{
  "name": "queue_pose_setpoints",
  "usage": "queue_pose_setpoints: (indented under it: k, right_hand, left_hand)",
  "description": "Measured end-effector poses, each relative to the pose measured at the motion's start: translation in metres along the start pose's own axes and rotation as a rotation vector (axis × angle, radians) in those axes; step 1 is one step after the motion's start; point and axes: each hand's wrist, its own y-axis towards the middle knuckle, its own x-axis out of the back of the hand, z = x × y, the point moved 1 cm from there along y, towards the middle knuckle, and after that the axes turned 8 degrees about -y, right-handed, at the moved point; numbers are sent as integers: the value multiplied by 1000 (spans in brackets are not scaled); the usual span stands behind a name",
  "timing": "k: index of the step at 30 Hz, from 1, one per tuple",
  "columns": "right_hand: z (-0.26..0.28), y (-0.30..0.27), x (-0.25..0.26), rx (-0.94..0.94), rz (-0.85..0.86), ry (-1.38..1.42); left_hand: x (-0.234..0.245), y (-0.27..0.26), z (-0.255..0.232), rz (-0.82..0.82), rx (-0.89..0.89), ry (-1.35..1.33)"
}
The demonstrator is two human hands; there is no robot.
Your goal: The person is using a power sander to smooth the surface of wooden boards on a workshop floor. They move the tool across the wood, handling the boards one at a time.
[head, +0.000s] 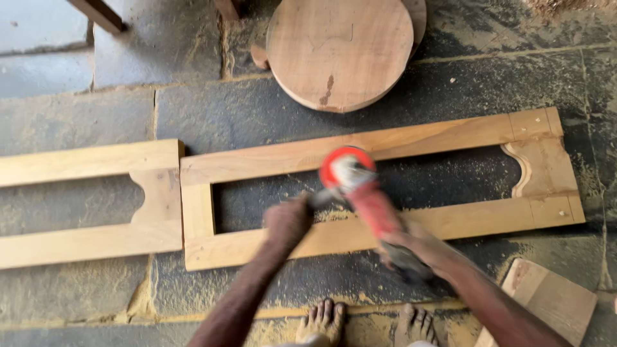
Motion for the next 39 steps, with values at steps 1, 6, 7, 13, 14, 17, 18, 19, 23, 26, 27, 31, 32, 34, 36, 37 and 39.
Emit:
queue_pose_setpoints:
  k: [1,6,7,13,14,17,18,19,23,26,27,31,32,34,36,37,39]
  right_hand:
    - [19,15,-18,36,40,-14]
    - [32,52,-54,94,73,3]
    - [23,51,-48,94,61,18]
    - [-16,-12,88,-124,-325,92]
    - [-16,-25,111,-117,-381,92]
    - [-13,-52,147,-142,-396,61]
    - [-9,-52,147,-131,-388,62]
    - [-7,-53,141,-124,-381,67]
    - [5,-6,75,-114,-301,48]
    - [16,20,23,-78,-223,50]
    - [25,21,16,-92,-220,57]
    - [52,10,13,-121,-224,45]
    - [54,5,18,-133,-234,42]
    - [55,0,26,-95,-227,57]
    - [47,-2,26,-110,-216,64]
    - [49,7,26,-119,-206,51]
    - [52,25,15,-106,-163,42]
  left_hand:
    - [17,4,17,-46,19,-18]
    - [58,27,46,102,98,-23]
    - [57,35,40,225,165,1]
    - [11,104,-100,226,-153,-173]
    - [2,113,-125,298,-170,-254]
    - [-19,124,-168,370,-233,-83]
    - [-20,125,-167,340,-231,-120]
    - [-21,122,-162,316,-229,-156]
    - [-5,108,-77,169,-177,-132]
    - [9,94,-19,276,-67,-36]
    - [15,94,-12,219,-104,-33]
    - [20,97,-23,308,-60,-74]
    - [16,97,-31,285,-89,-81]
    - [9,97,-40,237,-148,-94]
    - [3,90,-37,289,-39,-155]
    - [7,97,-29,295,8,-178]
    - [19,92,-5,164,-33,-170]
